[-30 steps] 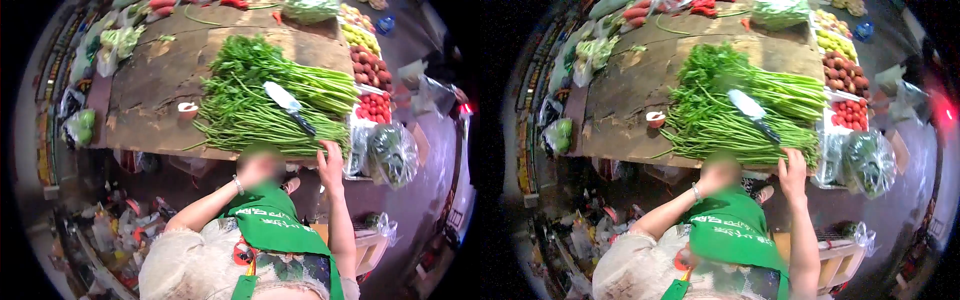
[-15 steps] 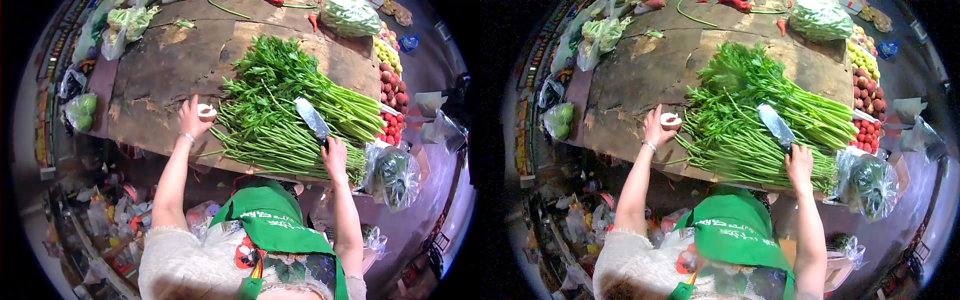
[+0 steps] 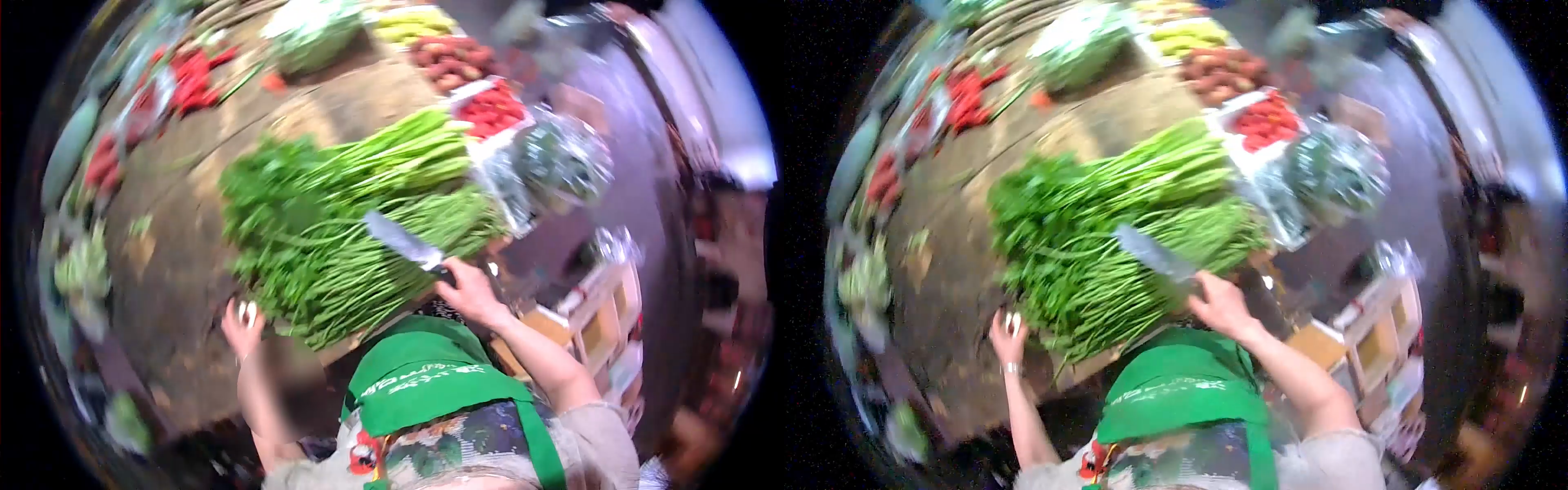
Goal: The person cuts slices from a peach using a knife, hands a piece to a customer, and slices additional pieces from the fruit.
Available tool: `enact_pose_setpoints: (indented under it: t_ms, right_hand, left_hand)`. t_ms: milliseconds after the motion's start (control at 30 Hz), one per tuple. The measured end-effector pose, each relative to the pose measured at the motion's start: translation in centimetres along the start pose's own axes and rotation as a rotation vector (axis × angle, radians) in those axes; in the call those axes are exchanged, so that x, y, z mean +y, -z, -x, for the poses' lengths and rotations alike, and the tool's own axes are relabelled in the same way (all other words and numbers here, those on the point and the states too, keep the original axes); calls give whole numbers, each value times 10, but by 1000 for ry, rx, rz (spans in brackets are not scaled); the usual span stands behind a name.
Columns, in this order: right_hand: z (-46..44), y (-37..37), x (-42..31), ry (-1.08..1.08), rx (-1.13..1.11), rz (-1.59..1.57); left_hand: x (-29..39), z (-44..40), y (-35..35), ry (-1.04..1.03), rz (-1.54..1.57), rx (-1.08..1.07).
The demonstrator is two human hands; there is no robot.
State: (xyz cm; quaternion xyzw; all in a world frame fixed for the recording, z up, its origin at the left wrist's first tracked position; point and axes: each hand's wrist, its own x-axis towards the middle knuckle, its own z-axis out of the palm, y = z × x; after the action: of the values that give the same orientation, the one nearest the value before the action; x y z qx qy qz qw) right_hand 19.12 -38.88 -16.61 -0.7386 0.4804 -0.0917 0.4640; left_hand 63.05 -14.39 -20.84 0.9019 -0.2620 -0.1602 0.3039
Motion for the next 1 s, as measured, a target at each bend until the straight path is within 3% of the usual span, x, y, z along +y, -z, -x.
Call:
enact_pose_setpoints:
  t_ms: [67,100,133,167,200,267,333,367,433,533,567,633,700,733,800,833,933,967,1000]
  right_hand:
    - [19,-6,5,-5,88,-9]
    - [26,-9,6,-45,99,11]
    - [31,-8,7,-78,101,28]
    - [36,-4,4,-170,33,-42]
    - [42,-2,0,-114,86,-41]
    - [57,-3,6,-7,153,-112]
    - [71,5,12,-44,106,-151]
    - [82,6,16,-53,153,-162]
    - [108,11,29,-98,205,-231]
    - [162,24,49,-232,243,-289]
    - [182,22,62,-259,305,-299]
    - [226,15,87,-355,442,-258]
    - [273,10,111,-473,533,-307]
    - [298,7,117,-546,555,-353]
    - [345,0,134,-680,659,-460]
    - [363,-11,145,-643,872,-404]
    - [421,-14,133,-789,1177,-515]
    - [429,-25,131,-801,1344,-395]
    - [440,-34,125,-854,1396,-417]
  left_hand:
    - [91,25,-11,100,205,56]
    - [144,45,-7,2,132,-15]
    - [120,37,-12,-183,23,-79]
    - [147,44,-17,-117,270,-204]
    - [172,54,-19,-38,503,-333]
    - [150,38,-45,-194,390,-443]
    - [147,34,-69,-262,443,-630]
    - [145,35,-82,-245,512,-745]
    - [166,57,-104,22,780,-964]
    - [182,83,-135,118,950,-1338]
    - [196,104,-137,-185,632,-1270]
    - [231,153,-132,-515,307,-1190]
    - [273,213,-134,-1339,-264,-1018]
    - [285,237,-141,-1378,-270,-1034]
    - [299,271,-148,-493,257,-1655]
    - [302,281,-149,-517,235,-1679]
    - [302,310,-160,-262,208,-1903]
    - [290,303,-171,-1016,-507,-1565]
    - [294,300,-176,-1064,-547,-1611]
